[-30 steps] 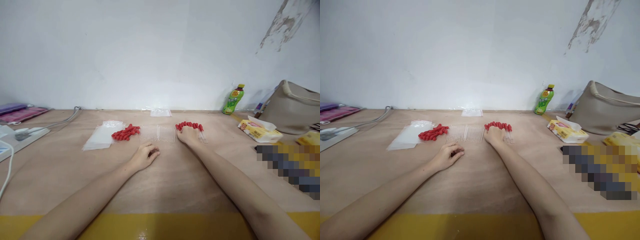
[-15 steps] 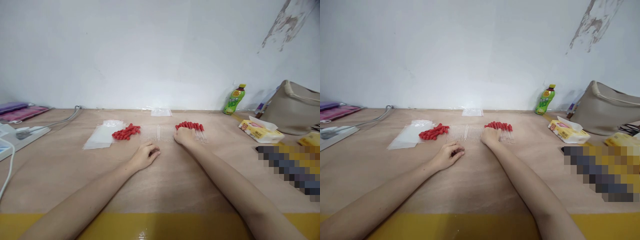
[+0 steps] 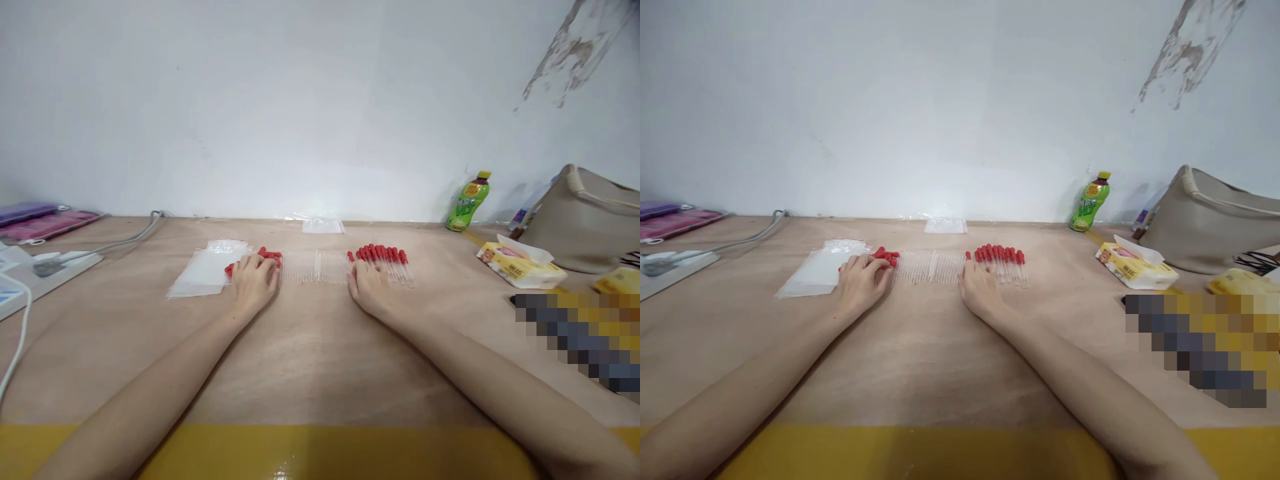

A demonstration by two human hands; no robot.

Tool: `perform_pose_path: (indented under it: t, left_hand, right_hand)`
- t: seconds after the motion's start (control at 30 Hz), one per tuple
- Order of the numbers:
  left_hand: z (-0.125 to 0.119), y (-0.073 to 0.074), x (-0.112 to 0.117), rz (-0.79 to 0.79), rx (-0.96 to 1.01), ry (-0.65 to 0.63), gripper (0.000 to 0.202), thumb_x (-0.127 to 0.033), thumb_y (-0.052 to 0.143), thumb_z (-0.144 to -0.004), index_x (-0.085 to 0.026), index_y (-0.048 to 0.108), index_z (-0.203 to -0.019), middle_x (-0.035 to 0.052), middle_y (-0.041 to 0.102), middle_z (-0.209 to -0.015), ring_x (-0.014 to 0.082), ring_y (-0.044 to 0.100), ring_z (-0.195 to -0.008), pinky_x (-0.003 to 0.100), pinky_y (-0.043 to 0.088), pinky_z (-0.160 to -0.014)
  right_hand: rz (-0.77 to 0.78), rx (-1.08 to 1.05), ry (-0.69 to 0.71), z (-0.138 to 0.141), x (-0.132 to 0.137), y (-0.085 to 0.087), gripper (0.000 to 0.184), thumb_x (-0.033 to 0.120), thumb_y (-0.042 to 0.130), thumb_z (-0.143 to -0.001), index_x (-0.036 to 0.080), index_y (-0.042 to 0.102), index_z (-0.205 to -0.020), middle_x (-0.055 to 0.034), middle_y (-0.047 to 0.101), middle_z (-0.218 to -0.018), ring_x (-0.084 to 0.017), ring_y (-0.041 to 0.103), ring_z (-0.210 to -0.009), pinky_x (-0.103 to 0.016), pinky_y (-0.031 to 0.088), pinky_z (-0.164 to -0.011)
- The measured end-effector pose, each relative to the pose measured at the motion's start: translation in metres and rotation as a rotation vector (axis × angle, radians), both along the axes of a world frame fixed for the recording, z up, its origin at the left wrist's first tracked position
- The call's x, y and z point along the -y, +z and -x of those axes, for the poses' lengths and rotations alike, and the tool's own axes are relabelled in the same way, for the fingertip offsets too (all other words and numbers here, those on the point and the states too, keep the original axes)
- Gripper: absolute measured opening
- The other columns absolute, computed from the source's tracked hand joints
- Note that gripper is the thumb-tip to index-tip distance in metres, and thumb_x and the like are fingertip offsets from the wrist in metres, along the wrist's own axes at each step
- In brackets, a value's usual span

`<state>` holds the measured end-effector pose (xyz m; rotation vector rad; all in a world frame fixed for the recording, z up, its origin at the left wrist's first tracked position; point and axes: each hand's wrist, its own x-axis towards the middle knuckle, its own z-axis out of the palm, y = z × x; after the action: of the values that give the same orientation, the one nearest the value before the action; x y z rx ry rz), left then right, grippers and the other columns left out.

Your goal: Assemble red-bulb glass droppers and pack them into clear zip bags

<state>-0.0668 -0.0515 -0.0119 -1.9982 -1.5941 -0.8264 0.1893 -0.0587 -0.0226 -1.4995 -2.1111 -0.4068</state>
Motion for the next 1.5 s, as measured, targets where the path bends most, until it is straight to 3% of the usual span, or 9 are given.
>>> perform_pose_path:
  t: [0.13, 0.27, 0.47, 0.67, 0.77, 0.87, 1.07, 1.23, 1.5]
  left_hand:
    - [0.014, 0.003, -0.014, 0.012, -0.118, 0.091, 0.022, -0.030, 0.048, -0.080, -0.020, 0.064, -0.093, 0.0113, 0.054, -0.092, 0.0289, 0.043, -0.090, 0.038, 0.031, -0.072]
    - [0.019, 0.000, -0.022, 0.043, -0.167, 0.088, 0.022, -0.030, 0.046, -0.082, -0.021, 0.066, -0.088, 0.0114, 0.055, -0.091, 0.0288, 0.044, -0.088, 0.038, 0.030, -0.070]
    - [0.014, 0.002, -0.016, -0.052, -0.046, 0.045, 0.023, -0.030, 0.043, -0.084, -0.019, 0.061, -0.093, 0.0093, 0.060, -0.089, 0.0273, 0.047, -0.087, 0.039, 0.031, -0.073]
    - [-0.012, 0.006, 0.019, 0.113, 0.276, -0.407, 0.020, -0.027, 0.040, -0.086, -0.017, 0.050, -0.101, 0.0053, 0.060, -0.091, 0.0164, 0.053, -0.075, 0.029, 0.040, -0.068]
    - [-0.024, 0.006, 0.037, 0.357, 0.219, -0.680, 0.019, -0.021, 0.040, -0.085, -0.018, 0.049, -0.102, 0.0039, 0.059, -0.090, 0.0144, 0.054, -0.076, 0.026, 0.042, -0.068]
    - [-0.032, 0.007, 0.046, 0.516, 0.113, -0.795, 0.018, -0.018, 0.041, -0.082, -0.018, 0.051, -0.097, 0.0035, 0.057, -0.088, 0.0145, 0.053, -0.077, 0.027, 0.042, -0.069]
    - [-0.044, -0.002, 0.045, 0.515, 0.176, -0.674, 0.033, -0.040, 0.056, -0.075, -0.017, 0.051, -0.097, 0.0039, 0.055, -0.083, 0.0143, 0.051, -0.066, 0.027, 0.042, -0.060]
    - [-0.049, -0.009, 0.042, 0.489, 0.251, -0.664, 0.018, -0.030, 0.048, -0.083, -0.016, 0.055, -0.074, 0.0028, 0.055, -0.076, 0.0131, 0.051, -0.067, 0.026, 0.041, -0.062]
    - [-0.053, -0.010, 0.046, 0.593, 0.501, -0.648, 0.016, -0.032, 0.045, -0.085, -0.017, 0.051, -0.084, -0.0002, 0.057, -0.076, 0.0115, 0.052, -0.066, 0.024, 0.041, -0.062]
  right_hand:
    - [-0.044, 0.002, 0.201, -0.010, 0.025, -0.007, 0.018, 0.023, 0.033, -0.087, 0.016, 0.047, -0.077, -0.0044, 0.061, -0.068, -0.015, 0.051, -0.060, -0.031, 0.026, -0.072]
    - [-0.041, -0.070, 0.257, -0.013, 0.033, -0.011, 0.016, 0.022, 0.036, -0.087, 0.016, 0.046, -0.076, -0.0029, 0.060, -0.067, -0.014, 0.052, -0.059, -0.031, 0.027, -0.073]
    - [-0.056, -0.163, 0.317, -0.014, 0.026, -0.020, 0.019, 0.020, 0.034, -0.088, 0.015, 0.049, -0.099, -0.0069, 0.064, -0.084, -0.017, 0.057, -0.073, -0.033, 0.029, -0.076]
    - [-0.041, -0.161, 0.352, -0.015, 0.030, -0.015, 0.019, 0.017, 0.034, -0.087, 0.016, 0.052, -0.092, -0.0057, 0.062, -0.082, -0.016, 0.056, -0.074, -0.032, 0.031, -0.075]
    - [-0.016, -0.166, 0.369, -0.015, 0.034, -0.011, 0.017, 0.016, 0.034, -0.086, 0.016, 0.051, -0.087, -0.0050, 0.061, -0.081, -0.015, 0.054, -0.073, -0.032, 0.031, -0.075]
    - [0.011, -0.148, 0.395, -0.015, 0.037, -0.009, 0.015, 0.015, 0.035, -0.085, 0.016, 0.050, -0.087, -0.0046, 0.060, -0.082, -0.014, 0.053, -0.073, -0.032, 0.030, -0.077]
    - [0.046, -0.137, 0.412, -0.016, 0.037, -0.011, 0.016, 0.017, 0.035, -0.085, 0.016, 0.051, -0.083, -0.0047, 0.060, -0.081, -0.013, 0.051, -0.071, -0.032, 0.028, -0.077]
    - [0.047, -0.152, 0.437, -0.014, 0.040, -0.008, 0.014, 0.018, 0.038, -0.084, 0.016, 0.051, -0.083, -0.0036, 0.060, -0.080, -0.013, 0.051, -0.069, -0.032, 0.028, -0.077]
    - [0.073, -0.256, 0.466, -0.006, 0.049, -0.005, 0.013, 0.021, 0.040, -0.085, 0.017, 0.052, -0.084, -0.0002, 0.058, -0.072, -0.011, 0.050, -0.065, -0.030, 0.028, -0.073]
